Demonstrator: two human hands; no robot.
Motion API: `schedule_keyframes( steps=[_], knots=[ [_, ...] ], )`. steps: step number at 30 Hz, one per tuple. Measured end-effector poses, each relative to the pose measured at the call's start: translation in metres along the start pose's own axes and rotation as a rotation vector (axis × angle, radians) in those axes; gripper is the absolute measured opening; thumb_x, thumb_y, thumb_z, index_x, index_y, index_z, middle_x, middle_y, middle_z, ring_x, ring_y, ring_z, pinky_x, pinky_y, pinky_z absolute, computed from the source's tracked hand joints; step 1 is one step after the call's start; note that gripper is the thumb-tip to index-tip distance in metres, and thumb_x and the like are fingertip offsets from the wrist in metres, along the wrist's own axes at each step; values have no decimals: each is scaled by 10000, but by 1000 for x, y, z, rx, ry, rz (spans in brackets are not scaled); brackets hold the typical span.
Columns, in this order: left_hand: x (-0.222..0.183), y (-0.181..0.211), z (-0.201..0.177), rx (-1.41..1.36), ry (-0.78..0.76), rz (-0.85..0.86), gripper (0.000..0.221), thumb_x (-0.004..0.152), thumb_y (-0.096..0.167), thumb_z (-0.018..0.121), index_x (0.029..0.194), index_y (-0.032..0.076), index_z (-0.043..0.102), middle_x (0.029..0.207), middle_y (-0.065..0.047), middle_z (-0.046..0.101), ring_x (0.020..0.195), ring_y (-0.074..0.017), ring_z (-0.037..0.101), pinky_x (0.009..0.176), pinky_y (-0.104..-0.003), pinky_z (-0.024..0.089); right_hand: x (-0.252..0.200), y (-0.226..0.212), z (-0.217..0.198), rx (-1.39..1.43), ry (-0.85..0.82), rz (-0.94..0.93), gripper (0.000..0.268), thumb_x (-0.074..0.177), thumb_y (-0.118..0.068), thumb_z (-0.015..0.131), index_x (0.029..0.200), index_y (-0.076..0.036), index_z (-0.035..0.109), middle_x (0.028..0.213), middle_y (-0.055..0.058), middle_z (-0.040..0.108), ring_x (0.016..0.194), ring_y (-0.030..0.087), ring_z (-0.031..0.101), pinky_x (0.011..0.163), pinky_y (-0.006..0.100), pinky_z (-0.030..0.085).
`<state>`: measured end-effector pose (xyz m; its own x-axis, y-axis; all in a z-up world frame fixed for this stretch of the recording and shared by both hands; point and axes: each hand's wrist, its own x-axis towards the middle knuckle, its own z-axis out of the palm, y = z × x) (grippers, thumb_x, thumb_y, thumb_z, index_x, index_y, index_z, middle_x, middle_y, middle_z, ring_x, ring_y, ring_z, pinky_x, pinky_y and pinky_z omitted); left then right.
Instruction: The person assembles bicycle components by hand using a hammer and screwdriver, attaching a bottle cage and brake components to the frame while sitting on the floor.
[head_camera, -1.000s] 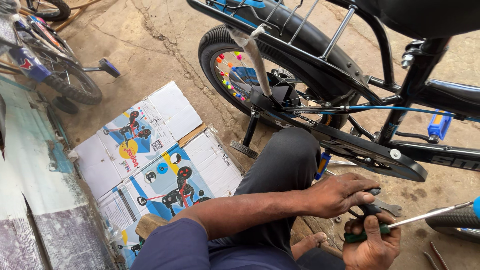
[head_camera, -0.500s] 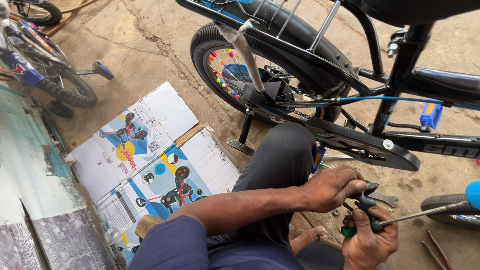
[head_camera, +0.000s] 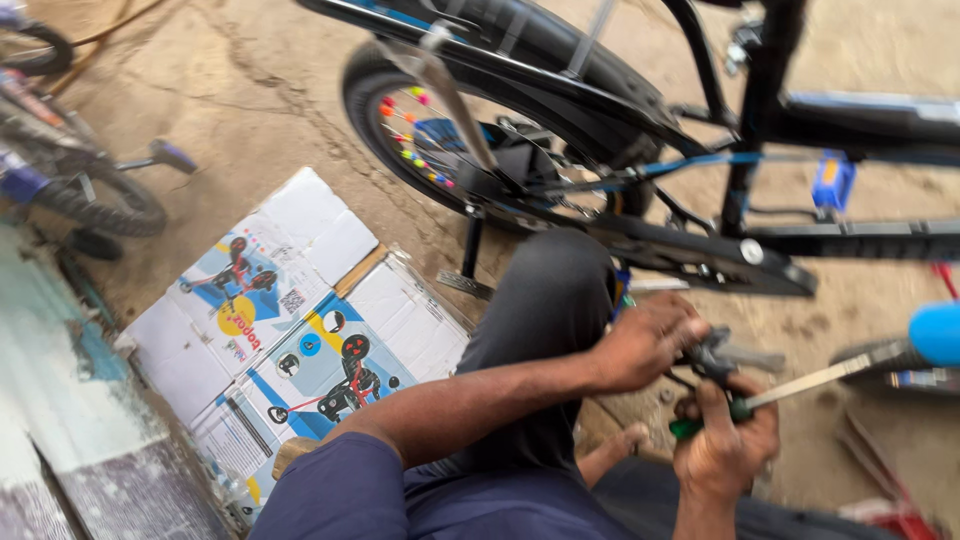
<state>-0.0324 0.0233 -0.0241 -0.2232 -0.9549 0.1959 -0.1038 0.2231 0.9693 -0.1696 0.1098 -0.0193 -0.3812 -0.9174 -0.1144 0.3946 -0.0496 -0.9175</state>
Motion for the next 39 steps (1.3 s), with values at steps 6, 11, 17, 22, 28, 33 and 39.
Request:
schedule_keyframes(
  steps=[6, 11, 17, 22, 28, 33, 39],
  knots=[
    [-2, -20, 7, -209, 39, -129, 178, 1069, 186, 637, 1044, 11, 656, 991, -93, 634, 937, -181, 614, 865, -367, 533, 3, 1, 3, -93, 96, 72, 304, 924, -2, 777, 1176, -46, 614, 877, 38, 614, 621, 109, 542, 539, 242, 465],
    [-2, 0, -2, -573, -12, -559, 172, 1063, 173, 544, 1130, 50, 644, 941, -44, 614, 715, -155, 577, 540, -287, 492, 5, -10, 4, 61, 45, 54, 322, 924, -58, 811, 1186, -31, 625, 878, 65, 663, 653, 122, 608, 548, 269, 519],
    [7, 17, -5, -554, -74, -715, 337, 996, 105, 646, 1293, -44, 589, 1110, -220, 646, 834, -182, 643, 691, -287, 580, 9, -12, -2, 95, 24, 27, 340, 943, -113, 808, 1227, -32, 640, 913, 62, 683, 673, 121, 624, 574, 272, 534],
    [16, 22, -9, -857, -76, -841, 664, 885, 96, 722, 1441, -63, 398, 1275, -192, 621, 984, -204, 705, 791, -285, 645, 14, -7, -14, 132, 15, -11, 301, 971, -125, 802, 1215, -40, 646, 932, 74, 690, 710, 128, 628, 607, 285, 546],
    [12, 24, -9, -953, -232, -890, 553, 941, 143, 732, 1364, -129, 500, 1096, -223, 664, 867, -201, 719, 644, -293, 634, 18, -9, -18, 168, -70, -61, 288, 985, -126, 805, 1222, -66, 652, 1024, 96, 693, 738, 133, 627, 645, 286, 553],
    [10, 24, -10, -1024, -290, -883, 355, 975, 178, 721, 1165, -69, 551, 994, -192, 691, 762, -198, 706, 620, -295, 632, 17, -22, -18, 125, -110, -47, 280, 983, -136, 783, 1219, -78, 645, 1226, 150, 703, 764, 120, 642, 651, 250, 551],
    [9, 28, -10, -1115, -380, -867, 245, 984, 121, 700, 1128, -51, 603, 958, -159, 716, 791, -202, 717, 689, -314, 633, 17, -22, -19, 151, -86, -6, 280, 978, -136, 777, 1216, -72, 644, 1216, 119, 712, 799, 103, 651, 630, 226, 540]
  ],
)
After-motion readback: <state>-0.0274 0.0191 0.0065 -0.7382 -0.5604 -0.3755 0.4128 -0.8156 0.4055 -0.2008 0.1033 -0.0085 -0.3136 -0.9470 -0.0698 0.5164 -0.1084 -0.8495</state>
